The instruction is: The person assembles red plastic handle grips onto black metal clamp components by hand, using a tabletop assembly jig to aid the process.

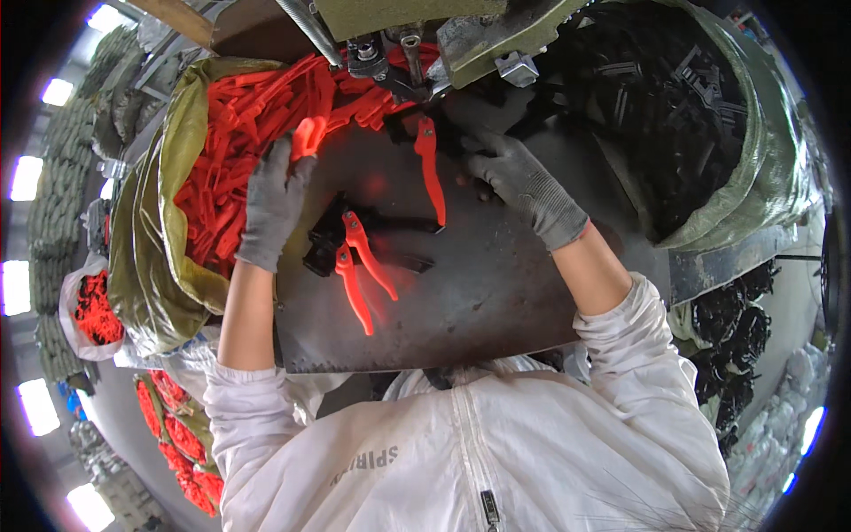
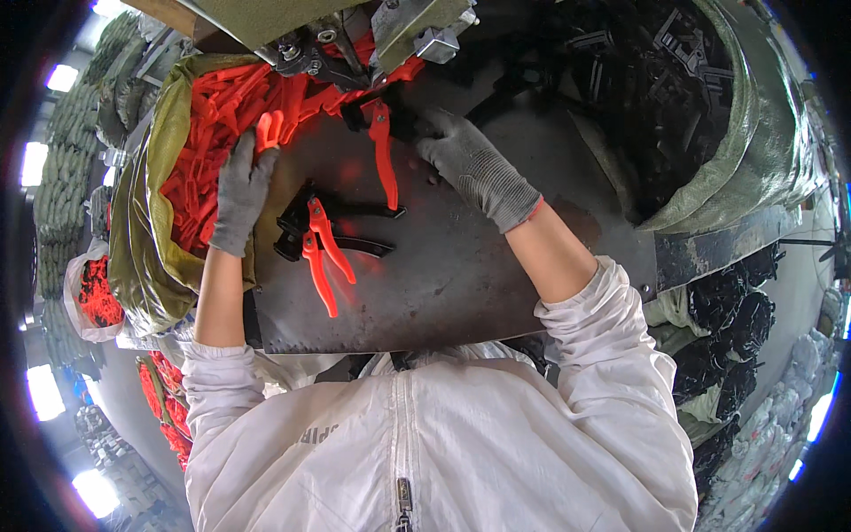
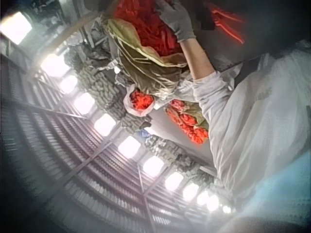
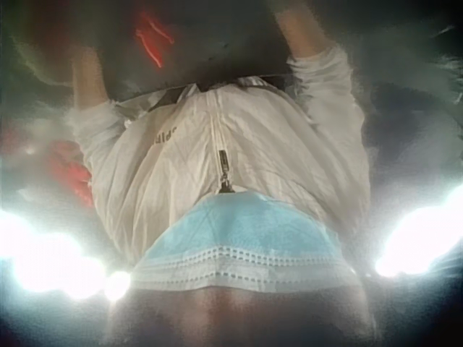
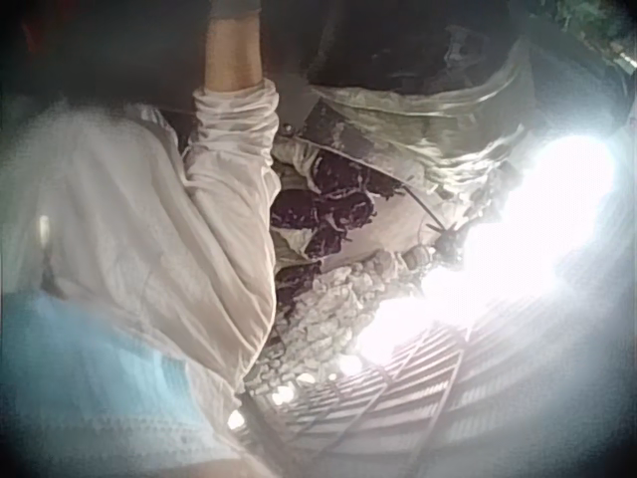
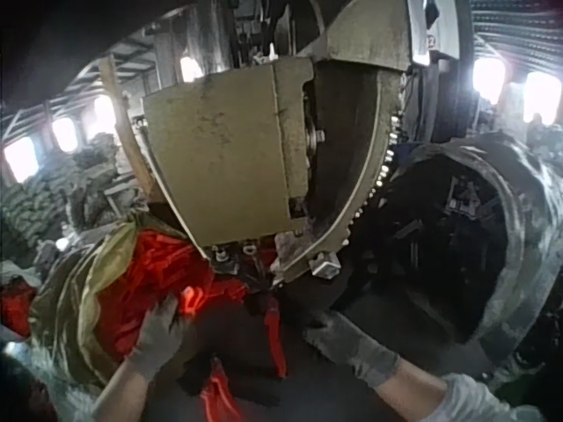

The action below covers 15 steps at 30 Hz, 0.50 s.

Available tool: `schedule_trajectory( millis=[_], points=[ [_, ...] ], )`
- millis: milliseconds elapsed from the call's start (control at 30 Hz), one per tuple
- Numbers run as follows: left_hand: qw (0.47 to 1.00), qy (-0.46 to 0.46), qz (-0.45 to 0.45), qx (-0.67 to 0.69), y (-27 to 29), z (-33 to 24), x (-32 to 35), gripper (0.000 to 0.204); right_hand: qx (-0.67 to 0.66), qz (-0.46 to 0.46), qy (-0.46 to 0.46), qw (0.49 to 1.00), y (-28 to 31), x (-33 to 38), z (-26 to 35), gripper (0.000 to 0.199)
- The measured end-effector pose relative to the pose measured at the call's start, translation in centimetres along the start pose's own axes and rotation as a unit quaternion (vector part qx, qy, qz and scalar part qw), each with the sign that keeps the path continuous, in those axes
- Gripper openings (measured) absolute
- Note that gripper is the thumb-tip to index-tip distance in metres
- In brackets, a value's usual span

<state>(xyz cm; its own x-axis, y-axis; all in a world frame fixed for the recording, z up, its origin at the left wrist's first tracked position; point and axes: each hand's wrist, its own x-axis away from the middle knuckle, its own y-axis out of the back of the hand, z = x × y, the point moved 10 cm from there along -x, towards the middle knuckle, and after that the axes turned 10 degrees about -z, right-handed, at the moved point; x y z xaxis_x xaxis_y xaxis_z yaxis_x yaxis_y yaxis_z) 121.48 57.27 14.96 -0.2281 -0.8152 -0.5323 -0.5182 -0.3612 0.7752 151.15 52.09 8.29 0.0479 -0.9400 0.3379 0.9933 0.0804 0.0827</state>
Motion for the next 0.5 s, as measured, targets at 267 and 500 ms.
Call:
schedule_trajectory(
  millis=[267, 500],
  points=[
    [0.942, 0.173, 0.199, 0.21, -2.7, -8.6, 0.5, 0.044, -0.022, -0.006, 0.002, 1.0, 0.2, 0.2, -0.6, 0.061],
    [0.872, 0.191, 0.145, 0.426, -5.1, -14.2, 0.6, 0.026, 0.186, -0.07, 0.225, 0.954, -0.1, 0.5, 1.4, 0.037]
  ],
)
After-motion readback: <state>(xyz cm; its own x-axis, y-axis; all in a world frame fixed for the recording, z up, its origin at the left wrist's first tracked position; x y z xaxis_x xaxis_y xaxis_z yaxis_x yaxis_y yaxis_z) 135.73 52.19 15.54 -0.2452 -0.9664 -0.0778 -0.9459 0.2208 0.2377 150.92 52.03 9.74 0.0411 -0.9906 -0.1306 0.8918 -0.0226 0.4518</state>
